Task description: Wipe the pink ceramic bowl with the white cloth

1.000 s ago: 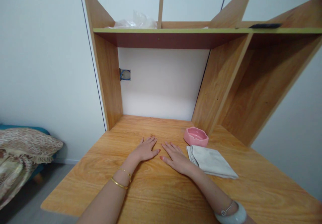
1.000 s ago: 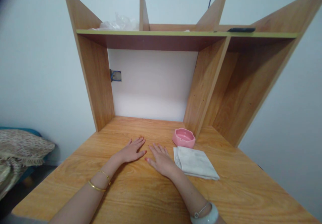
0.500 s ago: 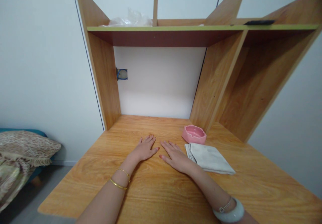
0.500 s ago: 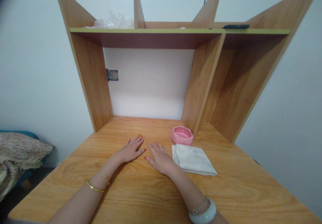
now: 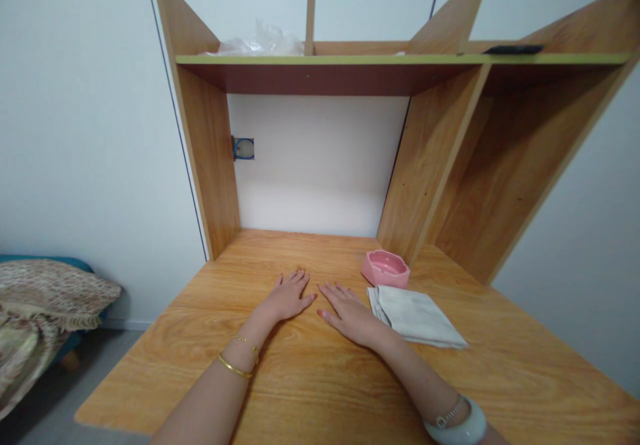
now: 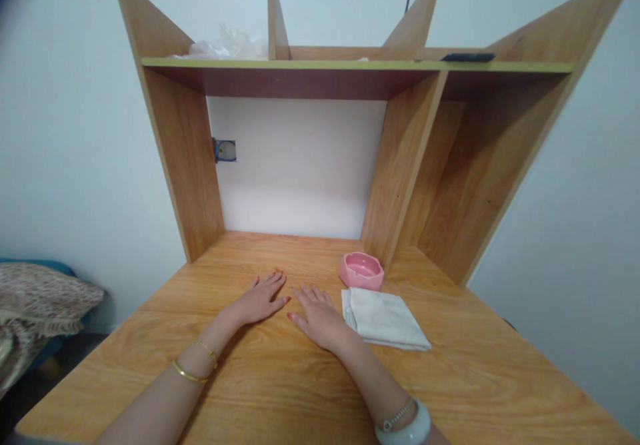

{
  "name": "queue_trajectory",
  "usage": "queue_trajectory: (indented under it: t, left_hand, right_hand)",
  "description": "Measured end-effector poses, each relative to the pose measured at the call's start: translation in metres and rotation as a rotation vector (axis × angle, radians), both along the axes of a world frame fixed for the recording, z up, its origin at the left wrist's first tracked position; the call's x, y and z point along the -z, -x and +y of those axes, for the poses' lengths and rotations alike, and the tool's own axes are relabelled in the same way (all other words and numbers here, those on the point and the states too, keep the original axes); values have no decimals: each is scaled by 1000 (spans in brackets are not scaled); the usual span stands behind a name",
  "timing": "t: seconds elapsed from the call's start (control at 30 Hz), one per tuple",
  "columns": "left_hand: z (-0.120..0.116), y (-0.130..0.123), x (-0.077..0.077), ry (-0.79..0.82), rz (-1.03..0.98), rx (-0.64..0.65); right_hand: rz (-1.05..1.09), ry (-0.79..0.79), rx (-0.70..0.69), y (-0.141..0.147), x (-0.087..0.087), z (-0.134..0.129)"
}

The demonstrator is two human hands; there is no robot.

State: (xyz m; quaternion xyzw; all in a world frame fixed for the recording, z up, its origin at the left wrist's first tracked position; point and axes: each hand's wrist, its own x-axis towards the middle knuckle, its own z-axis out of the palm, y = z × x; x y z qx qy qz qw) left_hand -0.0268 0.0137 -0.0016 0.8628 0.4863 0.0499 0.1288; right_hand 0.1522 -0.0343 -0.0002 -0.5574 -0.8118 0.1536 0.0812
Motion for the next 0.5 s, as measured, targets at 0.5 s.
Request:
queue_trajectory:
  t: [0.5]
  left_hand:
    - [0, 0, 1, -2, -1, -6]
  right_hand:
    - [1, -6, 0, 0, 1, 1]
